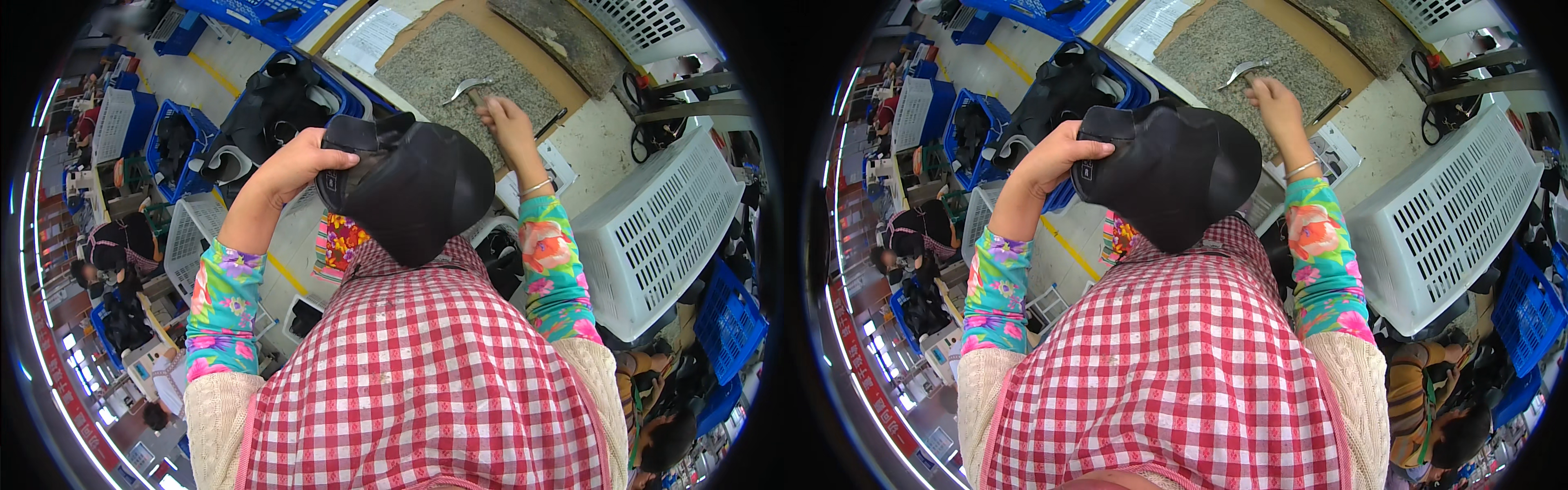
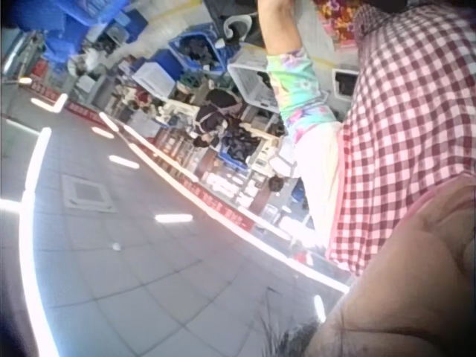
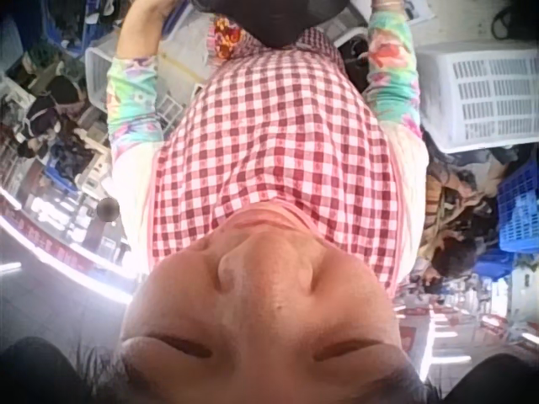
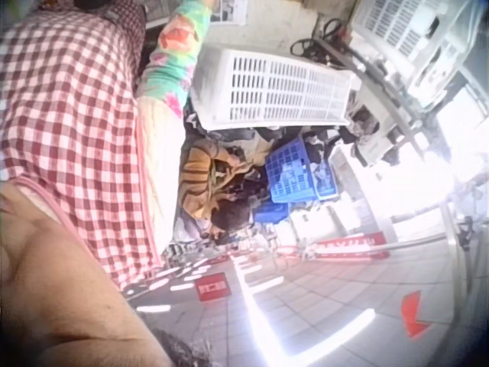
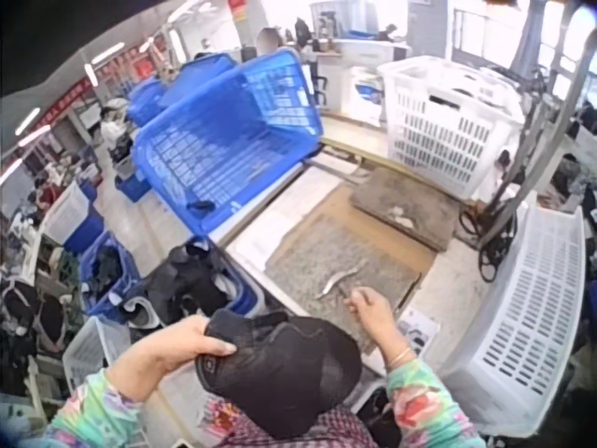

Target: The person repeatedly taps black shoe parts with a hammer on a workbench, then walks to another station to attach a small black piece to a shoe upper. They return to the first station to continue hammering, then write in a notebook before moving a blue basket of parts.

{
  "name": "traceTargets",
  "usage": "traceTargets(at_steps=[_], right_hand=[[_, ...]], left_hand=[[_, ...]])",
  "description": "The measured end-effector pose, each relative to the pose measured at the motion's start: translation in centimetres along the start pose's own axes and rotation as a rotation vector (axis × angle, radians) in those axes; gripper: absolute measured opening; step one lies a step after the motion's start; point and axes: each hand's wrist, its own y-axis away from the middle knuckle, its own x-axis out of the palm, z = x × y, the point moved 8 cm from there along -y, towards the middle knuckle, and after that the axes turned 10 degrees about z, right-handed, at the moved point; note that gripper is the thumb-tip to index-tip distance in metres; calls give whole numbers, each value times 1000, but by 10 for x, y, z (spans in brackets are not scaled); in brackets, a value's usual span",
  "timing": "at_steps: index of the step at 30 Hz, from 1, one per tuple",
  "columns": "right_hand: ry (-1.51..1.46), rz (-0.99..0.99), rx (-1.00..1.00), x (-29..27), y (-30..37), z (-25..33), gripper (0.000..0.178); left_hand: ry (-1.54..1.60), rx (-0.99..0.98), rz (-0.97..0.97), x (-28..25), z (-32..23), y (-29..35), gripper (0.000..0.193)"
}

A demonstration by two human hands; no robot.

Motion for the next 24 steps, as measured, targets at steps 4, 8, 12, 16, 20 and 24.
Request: traceTargets(at_steps=[4, 8, 12, 16, 20, 24], right_hand=[[336, -136, 163, -43, 7, -69, 35], [793, -168, 44, -38, 23, -90, 33], [1028, -233, 27, -18, 14, -102, 41], [1015, -411, 49, -18, -1, -108, 46], [1063, -382, 39, -23, -8, -109, 40], [1013, -315, 206, -43, 15, -113, 34]], left_hand=[[-42, 60, 20, -18, -17, -37, 34], [-96, 174, 65, -28, -36, -74, 37], [-174, 233, -26, -42, -58, -118, 33], [-818, 572, -340, -48, -105, -156, 26], [-1347, 1005, -661, -25, -106, -198, 41], [-1414, 1092, -592, -13, -59, -264, 54]])
